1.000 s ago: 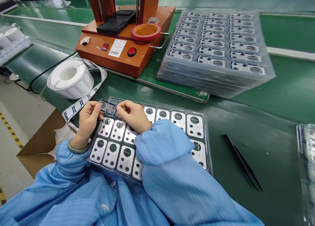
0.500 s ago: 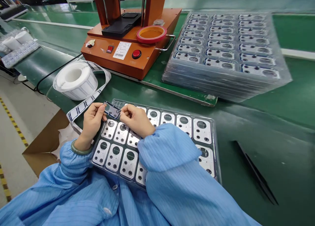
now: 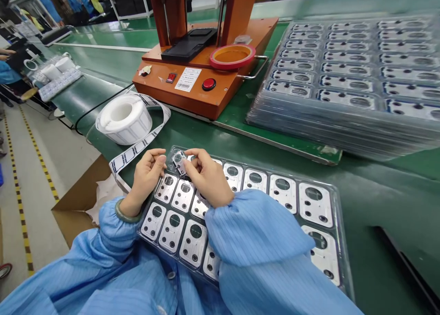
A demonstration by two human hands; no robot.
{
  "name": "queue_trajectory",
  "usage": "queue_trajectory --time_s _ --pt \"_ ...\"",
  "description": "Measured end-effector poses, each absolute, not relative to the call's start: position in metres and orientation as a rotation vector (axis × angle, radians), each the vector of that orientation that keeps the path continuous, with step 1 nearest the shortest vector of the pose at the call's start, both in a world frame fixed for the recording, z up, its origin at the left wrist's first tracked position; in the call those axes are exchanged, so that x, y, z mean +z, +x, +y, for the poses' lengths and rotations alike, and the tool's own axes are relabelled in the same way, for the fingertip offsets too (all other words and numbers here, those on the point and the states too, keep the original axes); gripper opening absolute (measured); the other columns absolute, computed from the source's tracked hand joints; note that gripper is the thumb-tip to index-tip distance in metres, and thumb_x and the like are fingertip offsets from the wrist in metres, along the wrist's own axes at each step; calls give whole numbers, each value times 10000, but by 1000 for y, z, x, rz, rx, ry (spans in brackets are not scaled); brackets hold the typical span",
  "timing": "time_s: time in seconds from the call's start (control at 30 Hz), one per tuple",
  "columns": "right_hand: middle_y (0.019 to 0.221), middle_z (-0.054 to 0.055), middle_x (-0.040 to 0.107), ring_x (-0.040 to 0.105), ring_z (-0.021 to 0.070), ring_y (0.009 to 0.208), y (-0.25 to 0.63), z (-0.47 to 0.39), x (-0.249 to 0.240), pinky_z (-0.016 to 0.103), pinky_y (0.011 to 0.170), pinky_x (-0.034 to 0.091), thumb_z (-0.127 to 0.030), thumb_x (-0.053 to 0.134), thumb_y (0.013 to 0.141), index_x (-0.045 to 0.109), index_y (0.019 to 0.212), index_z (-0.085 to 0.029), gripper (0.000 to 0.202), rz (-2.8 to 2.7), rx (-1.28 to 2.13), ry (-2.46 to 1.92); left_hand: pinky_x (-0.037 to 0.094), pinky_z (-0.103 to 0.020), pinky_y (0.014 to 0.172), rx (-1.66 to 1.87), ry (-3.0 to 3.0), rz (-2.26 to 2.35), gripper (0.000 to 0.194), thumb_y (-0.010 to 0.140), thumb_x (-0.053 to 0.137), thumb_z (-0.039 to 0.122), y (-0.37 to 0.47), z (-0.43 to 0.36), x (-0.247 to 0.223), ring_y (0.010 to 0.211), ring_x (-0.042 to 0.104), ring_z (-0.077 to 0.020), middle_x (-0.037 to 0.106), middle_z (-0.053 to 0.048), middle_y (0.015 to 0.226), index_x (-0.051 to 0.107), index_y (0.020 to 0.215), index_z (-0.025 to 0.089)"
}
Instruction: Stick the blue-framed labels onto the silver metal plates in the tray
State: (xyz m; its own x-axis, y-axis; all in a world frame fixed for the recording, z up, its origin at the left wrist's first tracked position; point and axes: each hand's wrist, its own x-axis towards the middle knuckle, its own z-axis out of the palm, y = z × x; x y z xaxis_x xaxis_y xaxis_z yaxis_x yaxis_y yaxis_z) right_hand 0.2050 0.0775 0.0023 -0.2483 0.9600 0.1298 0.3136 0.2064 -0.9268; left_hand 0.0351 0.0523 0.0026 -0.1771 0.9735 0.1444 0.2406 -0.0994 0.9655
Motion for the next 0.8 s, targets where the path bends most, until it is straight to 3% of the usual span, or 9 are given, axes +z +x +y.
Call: queue_trajectory --time_s 0.17,0.33,0.8 --pt "817 32 679 630 175 707 201 76 6 290 644 459 -365 479 894 615 958 -206 219 -1876 817 -1288 449 -189 564 1330 1379 1429 265 881 533 370 36 53 1 557 523 -61 612 -4 761 577 1032 156" --pt "925 42 687 648 198 823 202 77 0 307 681 485 -379 442 912 653 950 -232 260 -2076 618 -1167 476 -213 604 1282 1410 1438 266 890 506 366 37 54 -1 613 560 -85 653 -32 846 613 1028 165" --pt "984 40 655 648 168 758 202 80 -12 279 500 469 -401 368 944 676 927 -234 351 -2328 159 -991 510 -255 709 1277 1547 1480 268 896 491 321 38 53 4 730 605 -129 681 -59 924 657 1045 174"
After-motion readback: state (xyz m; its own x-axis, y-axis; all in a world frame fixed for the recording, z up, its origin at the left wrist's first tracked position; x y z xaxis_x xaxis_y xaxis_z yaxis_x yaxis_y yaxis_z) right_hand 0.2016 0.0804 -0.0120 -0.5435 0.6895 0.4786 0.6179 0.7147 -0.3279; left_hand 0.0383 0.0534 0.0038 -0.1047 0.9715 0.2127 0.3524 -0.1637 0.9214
